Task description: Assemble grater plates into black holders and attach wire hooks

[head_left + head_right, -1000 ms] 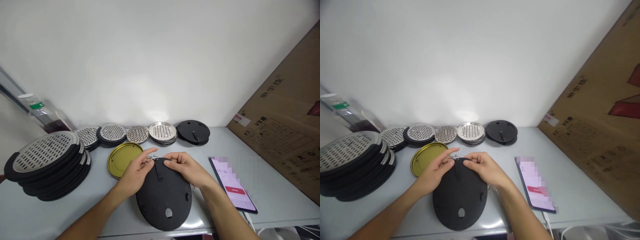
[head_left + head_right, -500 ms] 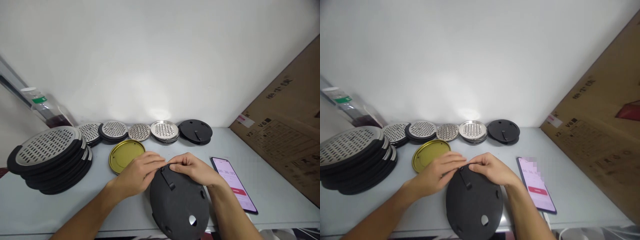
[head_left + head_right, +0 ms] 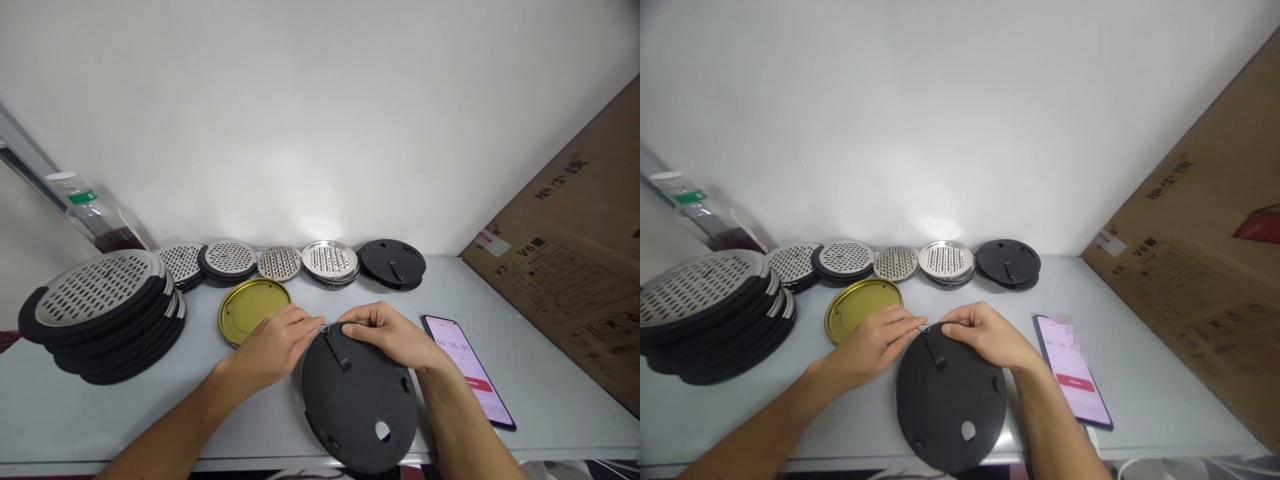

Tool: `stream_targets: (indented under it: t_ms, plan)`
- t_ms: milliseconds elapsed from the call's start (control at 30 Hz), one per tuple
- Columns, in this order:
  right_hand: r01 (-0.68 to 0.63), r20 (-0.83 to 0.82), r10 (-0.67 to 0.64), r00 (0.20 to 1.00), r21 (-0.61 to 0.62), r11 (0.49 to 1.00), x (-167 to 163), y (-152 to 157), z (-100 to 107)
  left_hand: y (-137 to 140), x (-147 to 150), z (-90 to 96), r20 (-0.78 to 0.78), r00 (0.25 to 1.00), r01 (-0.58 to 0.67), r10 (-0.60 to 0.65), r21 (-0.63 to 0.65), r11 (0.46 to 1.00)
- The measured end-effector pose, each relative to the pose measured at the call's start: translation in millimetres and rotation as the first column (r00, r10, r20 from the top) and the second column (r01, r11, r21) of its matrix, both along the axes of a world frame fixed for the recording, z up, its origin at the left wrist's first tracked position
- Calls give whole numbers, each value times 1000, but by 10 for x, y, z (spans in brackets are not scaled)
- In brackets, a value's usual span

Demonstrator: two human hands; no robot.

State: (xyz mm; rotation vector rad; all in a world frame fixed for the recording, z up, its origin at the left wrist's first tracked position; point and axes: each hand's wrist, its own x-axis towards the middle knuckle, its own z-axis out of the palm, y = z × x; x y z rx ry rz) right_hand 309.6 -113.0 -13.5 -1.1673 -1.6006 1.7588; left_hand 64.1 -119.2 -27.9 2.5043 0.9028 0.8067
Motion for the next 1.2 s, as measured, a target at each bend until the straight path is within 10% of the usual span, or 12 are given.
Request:
stream_targets:
  t_ms: [967, 1200]
  plan:
    - [67, 159, -131, 979, 355, 932, -190, -94, 9, -167, 214, -311, 43, 944, -310, 327, 452, 837]
    - [173, 44, -189, 981, 245, 954, -205, -62, 0, -99, 221, -151, 120, 938, -344, 326, 193, 919]
